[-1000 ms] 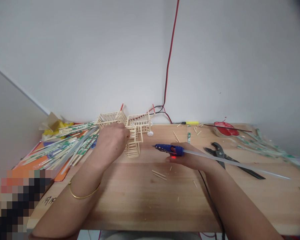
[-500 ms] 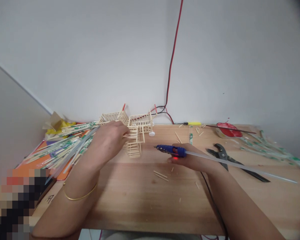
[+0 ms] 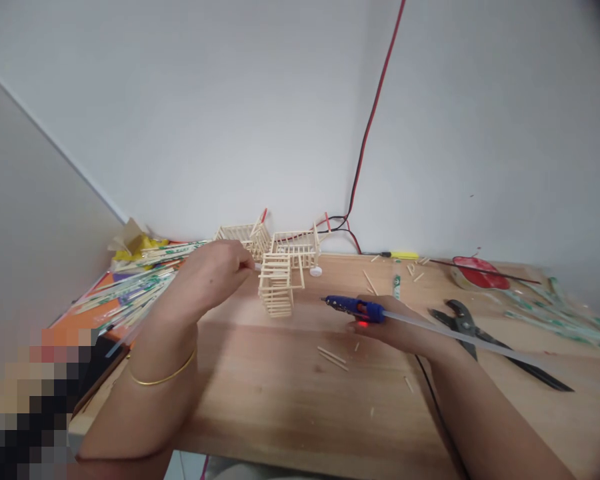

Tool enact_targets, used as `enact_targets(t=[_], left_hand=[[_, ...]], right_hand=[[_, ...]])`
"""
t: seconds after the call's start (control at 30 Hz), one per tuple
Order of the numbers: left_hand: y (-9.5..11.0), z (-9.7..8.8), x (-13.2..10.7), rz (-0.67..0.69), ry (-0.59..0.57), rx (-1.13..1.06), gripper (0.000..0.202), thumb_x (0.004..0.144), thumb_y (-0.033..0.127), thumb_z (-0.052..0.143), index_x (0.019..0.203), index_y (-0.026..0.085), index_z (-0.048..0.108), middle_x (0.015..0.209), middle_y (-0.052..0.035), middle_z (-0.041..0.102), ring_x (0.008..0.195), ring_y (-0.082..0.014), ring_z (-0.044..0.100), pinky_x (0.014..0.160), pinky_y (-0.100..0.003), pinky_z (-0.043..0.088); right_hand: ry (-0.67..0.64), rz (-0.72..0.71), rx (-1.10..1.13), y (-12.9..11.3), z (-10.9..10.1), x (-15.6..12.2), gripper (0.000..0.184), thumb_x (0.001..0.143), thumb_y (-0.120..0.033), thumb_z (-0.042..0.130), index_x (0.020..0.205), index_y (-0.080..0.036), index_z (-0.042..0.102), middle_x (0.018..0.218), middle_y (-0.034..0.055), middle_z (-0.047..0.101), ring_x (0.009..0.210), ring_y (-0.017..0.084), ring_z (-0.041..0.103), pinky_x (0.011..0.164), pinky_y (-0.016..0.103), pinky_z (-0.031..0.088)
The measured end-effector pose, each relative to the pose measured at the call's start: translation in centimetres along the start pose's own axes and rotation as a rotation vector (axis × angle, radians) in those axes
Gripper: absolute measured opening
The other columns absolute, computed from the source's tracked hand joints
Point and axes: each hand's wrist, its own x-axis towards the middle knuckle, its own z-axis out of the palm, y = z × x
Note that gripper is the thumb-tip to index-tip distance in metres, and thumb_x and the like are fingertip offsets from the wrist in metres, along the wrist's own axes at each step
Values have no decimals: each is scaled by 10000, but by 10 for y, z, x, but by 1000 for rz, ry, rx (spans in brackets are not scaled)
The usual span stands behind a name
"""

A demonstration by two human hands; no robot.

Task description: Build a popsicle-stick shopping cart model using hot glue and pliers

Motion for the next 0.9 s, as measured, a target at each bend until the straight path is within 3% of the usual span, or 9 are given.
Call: enact_targets(t=[0.13, 0.3, 0.53, 0.73, 0.9], left_hand=[[2, 0, 2, -3, -80, 43, 213, 713, 192, 458, 627, 192, 653, 663, -24, 636, 620, -147, 540, 557, -251, 324], [3, 3, 1, 39, -96, 50, 212, 715, 210, 456, 548, 184, 584, 577, -12, 579, 560, -132, 503, 524, -245, 286], [2, 5, -1, 53, -98, 84, 219, 725, 204, 448, 525, 182, 536, 575, -22, 580, 551, -141, 503, 528, -253, 289], [4, 5, 0, 37, -128, 100, 216, 725, 186, 438, 544, 179, 555, 576, -29, 589, 543, -137, 501, 533, -247, 286], [6, 4, 0, 33, -119, 98, 222, 729, 193, 440, 552, 182, 574, 570, -32, 585, 539, -139, 489, 536, -250, 287]], right_hand=[[-12, 7, -4, 1, 0, 1, 257, 739, -465, 620, 774, -212, 596, 743, 2, 642, 683, 186, 595, 576, 250, 403], [15, -9, -14, 0, 1, 0, 226, 748, -449, 613, 755, -225, 578, 721, -3, 626, 665, 185, 582, 559, 250, 384], [205, 64, -242, 5, 7, 6, 261, 689, -340, 678, 841, -181, 537, 877, 77, 610, 733, 201, 568, 584, 258, 344], [97, 56, -257, 10, 11, 6, 303, 634, -307, 719, 855, -163, 570, 898, 83, 593, 774, 222, 563, 632, 281, 391], [311, -111, -143, -9, 7, 6, 183, 779, -305, 610, 900, -169, 611, 903, 80, 614, 812, 200, 568, 725, 310, 435]])
